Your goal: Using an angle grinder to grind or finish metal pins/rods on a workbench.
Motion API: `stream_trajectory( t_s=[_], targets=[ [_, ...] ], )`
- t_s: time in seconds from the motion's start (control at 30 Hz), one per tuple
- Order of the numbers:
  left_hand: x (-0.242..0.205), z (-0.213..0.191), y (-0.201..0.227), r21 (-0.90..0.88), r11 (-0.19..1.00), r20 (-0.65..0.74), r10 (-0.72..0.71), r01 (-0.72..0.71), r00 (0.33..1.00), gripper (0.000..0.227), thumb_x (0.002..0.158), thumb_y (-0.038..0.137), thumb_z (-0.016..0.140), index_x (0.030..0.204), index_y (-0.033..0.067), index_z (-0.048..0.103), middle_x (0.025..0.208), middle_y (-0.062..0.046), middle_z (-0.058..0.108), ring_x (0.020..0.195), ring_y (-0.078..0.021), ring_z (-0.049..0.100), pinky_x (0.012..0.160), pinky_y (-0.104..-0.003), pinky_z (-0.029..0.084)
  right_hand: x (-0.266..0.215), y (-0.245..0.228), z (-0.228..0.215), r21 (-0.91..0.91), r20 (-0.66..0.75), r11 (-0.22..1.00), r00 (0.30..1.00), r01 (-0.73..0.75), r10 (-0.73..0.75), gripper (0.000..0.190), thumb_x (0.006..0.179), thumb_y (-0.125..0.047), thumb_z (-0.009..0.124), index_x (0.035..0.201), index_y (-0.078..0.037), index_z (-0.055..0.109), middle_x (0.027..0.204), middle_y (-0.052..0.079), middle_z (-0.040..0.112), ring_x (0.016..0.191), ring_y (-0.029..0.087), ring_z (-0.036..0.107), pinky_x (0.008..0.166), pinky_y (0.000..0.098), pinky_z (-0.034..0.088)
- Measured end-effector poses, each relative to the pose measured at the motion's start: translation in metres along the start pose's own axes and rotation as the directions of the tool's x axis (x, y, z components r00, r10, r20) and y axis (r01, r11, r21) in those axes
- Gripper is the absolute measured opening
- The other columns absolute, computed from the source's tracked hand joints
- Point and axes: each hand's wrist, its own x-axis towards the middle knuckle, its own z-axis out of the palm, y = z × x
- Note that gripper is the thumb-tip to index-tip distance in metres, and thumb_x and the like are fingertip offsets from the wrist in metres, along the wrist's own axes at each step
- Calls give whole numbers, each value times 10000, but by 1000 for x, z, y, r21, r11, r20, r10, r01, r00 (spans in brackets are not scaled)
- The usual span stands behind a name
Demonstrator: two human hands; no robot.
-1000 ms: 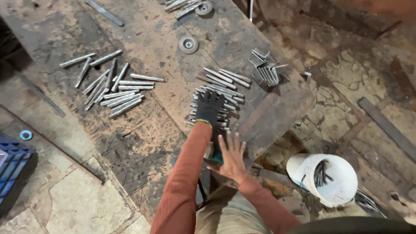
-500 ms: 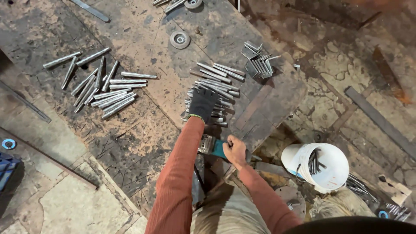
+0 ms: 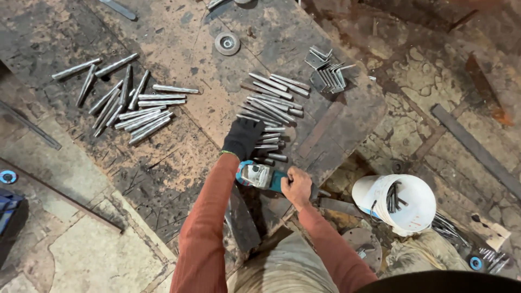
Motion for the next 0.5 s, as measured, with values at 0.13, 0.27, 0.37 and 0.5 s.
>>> stream_trajectory(
  t_s=[0.13,0.27,0.37,0.5],
  targets=[
    [-15,-3,-4,-35,999,58,-38,40,998,280,943,207,603,1215,150,635,1079,-113,680,996,-344,644,870,-496,490,-1,4,5,-24,-9,1000,1000,17,-17,171,738,-88,637,745,-71,467,656,151,460,669,425,511,614,517,408],
    [-22,-23,-4,-53,999,-38,-9,7,999,413,844,238,655,1242,133,626,1071,-128,676,992,-346,642,880,-474,492,-1,1,4,-9,-25,1000,1000,0,0,154,745,-86,631,754,-73,479,652,151,455,654,426,492,612,518,404],
    [-26,-33,-12,-74,997,15,5,-4,1000,503,805,299,692,1257,95,609,1087,-155,669,991,-359,637,870,-473,484,-5,10,7,-7,-15,1000,1000,-10,10,173,759,-76,623,743,-67,451,646,156,412,626,420,433,607,513,384],
    [-33,-45,-12,-26,999,61,-31,33,998,636,727,327,717,1306,91,598,1130,-134,658,1050,-337,620,942,-482,468,-6,13,10,-32,-3,999,1000,10,-10,223,785,-60,608,728,-55,393,645,157,328,592,399,331,601,503,340]
  ],
)
